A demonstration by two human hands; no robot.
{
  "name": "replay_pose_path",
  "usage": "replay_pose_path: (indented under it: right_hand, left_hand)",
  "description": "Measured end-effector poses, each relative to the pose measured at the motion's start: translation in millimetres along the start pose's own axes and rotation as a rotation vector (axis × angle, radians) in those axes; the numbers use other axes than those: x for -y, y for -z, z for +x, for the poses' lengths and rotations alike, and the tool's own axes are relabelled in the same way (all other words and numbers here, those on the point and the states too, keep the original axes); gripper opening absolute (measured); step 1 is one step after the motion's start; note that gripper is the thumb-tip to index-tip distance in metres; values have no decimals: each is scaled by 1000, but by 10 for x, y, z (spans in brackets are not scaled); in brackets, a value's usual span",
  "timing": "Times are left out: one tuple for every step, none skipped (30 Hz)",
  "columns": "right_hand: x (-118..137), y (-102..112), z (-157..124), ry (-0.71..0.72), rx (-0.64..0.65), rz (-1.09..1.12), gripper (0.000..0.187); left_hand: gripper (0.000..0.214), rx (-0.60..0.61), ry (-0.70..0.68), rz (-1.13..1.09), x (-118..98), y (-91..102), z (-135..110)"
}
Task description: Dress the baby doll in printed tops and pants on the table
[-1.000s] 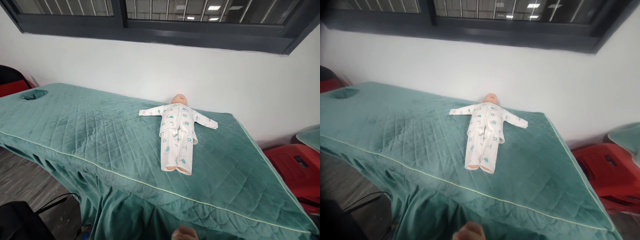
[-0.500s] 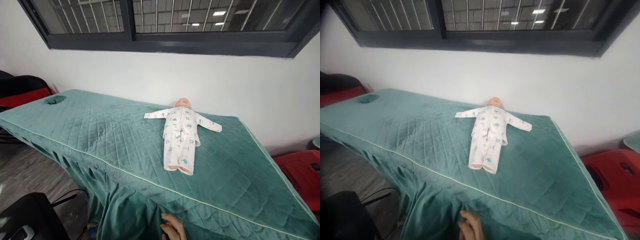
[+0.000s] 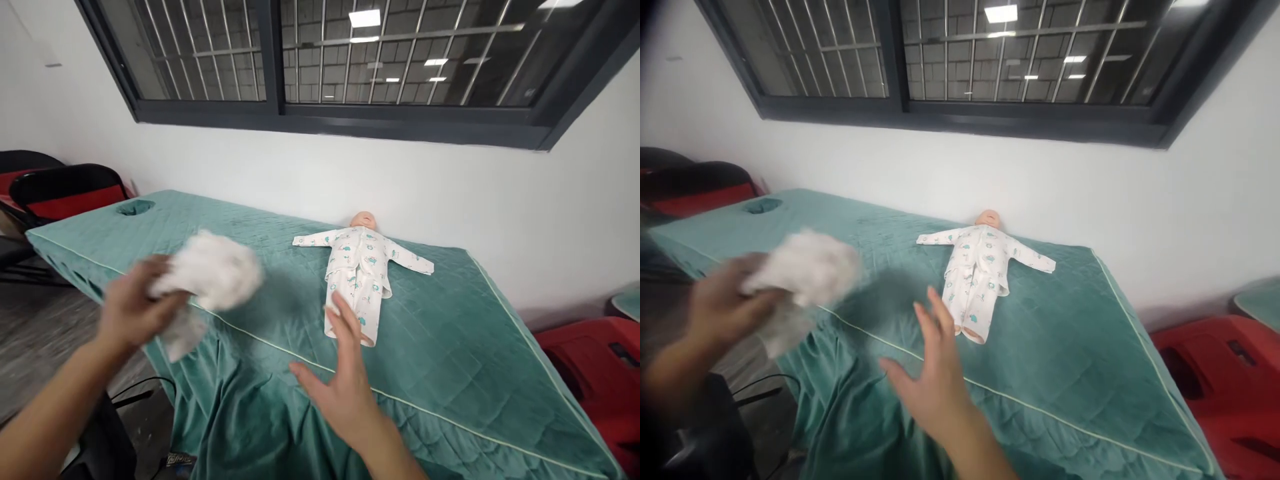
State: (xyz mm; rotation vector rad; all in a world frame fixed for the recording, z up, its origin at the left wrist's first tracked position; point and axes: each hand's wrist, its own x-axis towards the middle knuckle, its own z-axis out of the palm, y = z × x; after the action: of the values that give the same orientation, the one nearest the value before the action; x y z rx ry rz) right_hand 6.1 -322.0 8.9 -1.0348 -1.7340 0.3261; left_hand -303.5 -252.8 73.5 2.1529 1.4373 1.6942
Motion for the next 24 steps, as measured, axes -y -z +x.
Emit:
replay_pose_path:
  right_hand:
    - [37,42,131,-15,-24,35,91]
    - [63,86,233,-42,-24,72,98]
    - [76,129,305,-87,3,121,102]
    - [75,170,345,-143,52,191,104]
    - [61,205,354,-203,114,283,106]
    - [34,232,338,-262,175,396,108]
    - [-3,249,300,-313,222,526,111]
    - [-49,253,249,-349,245,659,115]
    - [-101,247,192,-370,237,776,116]
    - [-158,232,136,-380,199,864,115]
    - [-219,212,85,-386,145,917,111]
    - [-283,195,42,-387,79,937,105]
    - [-347,186,11,-394,16,925,97]
    - [-411,193,-9,-407,-39,882,90]
    - [-471,222,-18,-425,-84,809,85]
    - [-527,276,-15,-444,-119,709,81]
    - [-577,359,0,-458,-155,581,79]
    - [-621,471,26,-464,-189,430,77]
    - [-658,609,62,-450,-229,268,76]
    - [-688,771,108,-416,-285,110,76]
    - [-714,951,160,-366,-348,-30,76]
    - [-735,1145,215,-293,-398,-154,77]
    - [-754,1346,270,-214,-449,-269,80]
    - [-773,1545,320,-153,-494,-386,83]
  left_hand:
    - [21,123,-246,-19,-34,-211,19]
    - [16,264,-396,-62,-117,-414,17]
    - [16,365,-502,-116,-238,-598,-4]
    - [16,416,-547,-172,-385,-760,-42]
    - [15,422,-555,-247,-540,-898,-91]
    - [15,386,-540,-347,-689,-1018,-148]
    - [16,353,-515,-440,-820,-1123,-208]
    - [17,316,-451,-535,-927,-1222,-269]
    - [19,278,-354,-636,-1007,-1320,-326]
    - [20,239,-230,-739,-1065,-1417,-378]
    - [22,224,-100,-837,-1103,-1514,-423]
    - [22,224,10,-906,-1127,-1607,-458]
    - [22,248,80,-948,-1140,-1691,-484]
    - [23,283,118,-971,-1144,-1763,-500]
    - [23,323,131,-975,-1140,-1819,-509]
    - [24,365,132,-966,-1129,-1859,-514]
    - [24,399,134,-947,-1110,-1885,-518]
    - [26,430,141,-915,-1083,-1900,-525]
    - [27,457,152,-879,-1049,-1909,-538]
    - [29,478,168,-842,-1008,-1914,-559]
    - [29,491,186,-808,-961,-1919,-586]
    - [28,492,206,-782,-909,-1926,-619]
    - [27,489,229,-763,-855,-1934,-655]
    - [25,482,256,-747,-798,-1943,-692]
